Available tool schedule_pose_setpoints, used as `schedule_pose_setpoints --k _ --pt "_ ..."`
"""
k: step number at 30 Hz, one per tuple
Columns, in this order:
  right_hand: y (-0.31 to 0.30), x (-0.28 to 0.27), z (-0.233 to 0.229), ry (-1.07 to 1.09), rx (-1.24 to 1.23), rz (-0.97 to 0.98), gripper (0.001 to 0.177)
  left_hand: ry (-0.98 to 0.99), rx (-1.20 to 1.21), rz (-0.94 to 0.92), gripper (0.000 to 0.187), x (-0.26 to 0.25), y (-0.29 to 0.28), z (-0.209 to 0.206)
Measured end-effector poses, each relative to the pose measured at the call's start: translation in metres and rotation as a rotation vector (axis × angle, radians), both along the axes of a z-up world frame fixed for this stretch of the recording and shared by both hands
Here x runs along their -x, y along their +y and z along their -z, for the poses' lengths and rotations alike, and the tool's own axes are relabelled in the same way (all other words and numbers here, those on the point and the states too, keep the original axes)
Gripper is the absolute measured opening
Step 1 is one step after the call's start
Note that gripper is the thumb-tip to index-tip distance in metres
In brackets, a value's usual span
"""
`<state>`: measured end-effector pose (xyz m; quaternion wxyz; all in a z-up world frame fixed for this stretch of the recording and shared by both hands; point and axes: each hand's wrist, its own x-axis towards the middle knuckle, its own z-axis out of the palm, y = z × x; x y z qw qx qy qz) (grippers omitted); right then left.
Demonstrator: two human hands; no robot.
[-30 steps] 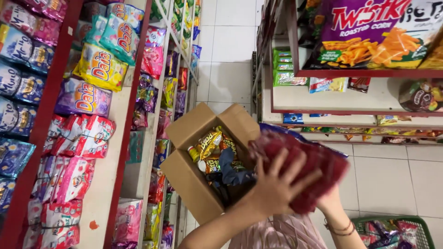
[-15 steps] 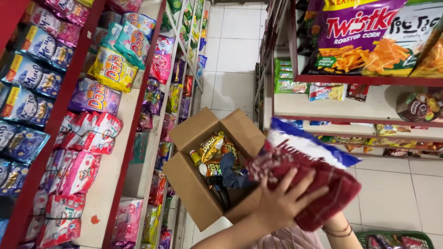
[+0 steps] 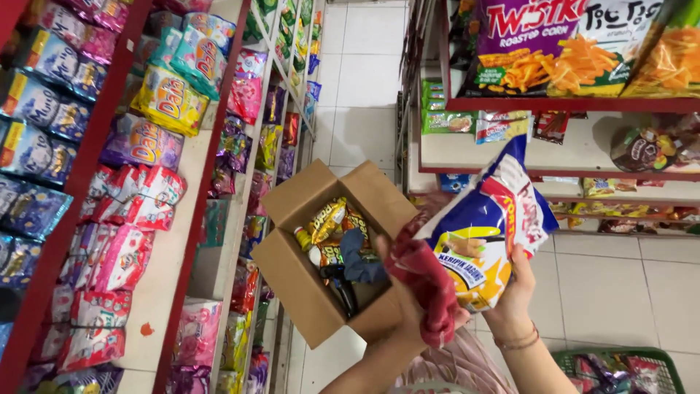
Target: Cleaning and restocking snack bags on shelves in a grocery store aisle.
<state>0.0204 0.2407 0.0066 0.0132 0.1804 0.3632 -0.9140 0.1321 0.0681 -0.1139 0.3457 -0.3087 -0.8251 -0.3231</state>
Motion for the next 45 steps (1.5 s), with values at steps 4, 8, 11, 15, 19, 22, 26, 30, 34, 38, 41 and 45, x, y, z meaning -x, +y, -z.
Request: schedule_pose_setpoints --k 4,8,11,15,19,22,26,30,34,38,41,45 --pt "0.034 0.013 0.049 0.023 0.043 -0.042 0.055 -0.043 -0.149 0.076 0.053 0.038 0.000 -0.093" --pt "0.038 0.013 0.029 0.094 -0.160 -0.139 0.055 -0.108 -0.296 0.150 0.051 0.065 0.004 -0.177" --pt "0.049 -0.005 -0.020 0.172 -0.346 -0.157 0.062 -0.169 -0.411 0.193 0.050 0.063 0.016 -0.191" --pt "0.061 -0.031 -0.091 0.200 0.002 -0.288 0.072 -0.066 0.085 -0.033 0.048 0.049 0.030 -0.190" --pt "0.105 -0.034 -0.057 0.231 -0.030 -0.452 0.081 -0.032 0.179 0.121 0.054 0.052 0.040 -0.200" --pt "0.129 -0.029 -0.034 0.175 -0.173 -0.538 0.081 -0.078 0.152 0.254 0.060 0.051 0.045 -0.191" --pt "0.138 -0.024 -0.037 0.164 -0.224 -0.649 0.083 -0.142 0.227 0.322 0.063 0.049 0.048 -0.173" --pt "0.140 -0.023 -0.026 0.100 -0.034 -0.663 0.080 -0.330 -0.007 0.415 0.063 0.043 0.054 -0.171" --pt "0.137 -0.021 -0.030 0.034 0.084 -0.661 0.073 -0.077 0.156 -0.092 0.058 0.058 0.055 -0.186" --pt "0.143 -0.026 -0.015 0.428 -0.398 -0.894 0.081 -0.400 -0.135 -0.313 0.051 0.073 0.044 -0.211" --pt "0.120 -0.022 -0.024 0.227 -0.302 -0.779 0.083 -0.417 -0.152 -0.357 0.054 0.074 0.068 -0.189" --pt "0.107 -0.009 -0.016 0.066 -0.185 -0.556 0.065 -0.089 0.101 -0.110 0.058 0.072 0.081 -0.157"
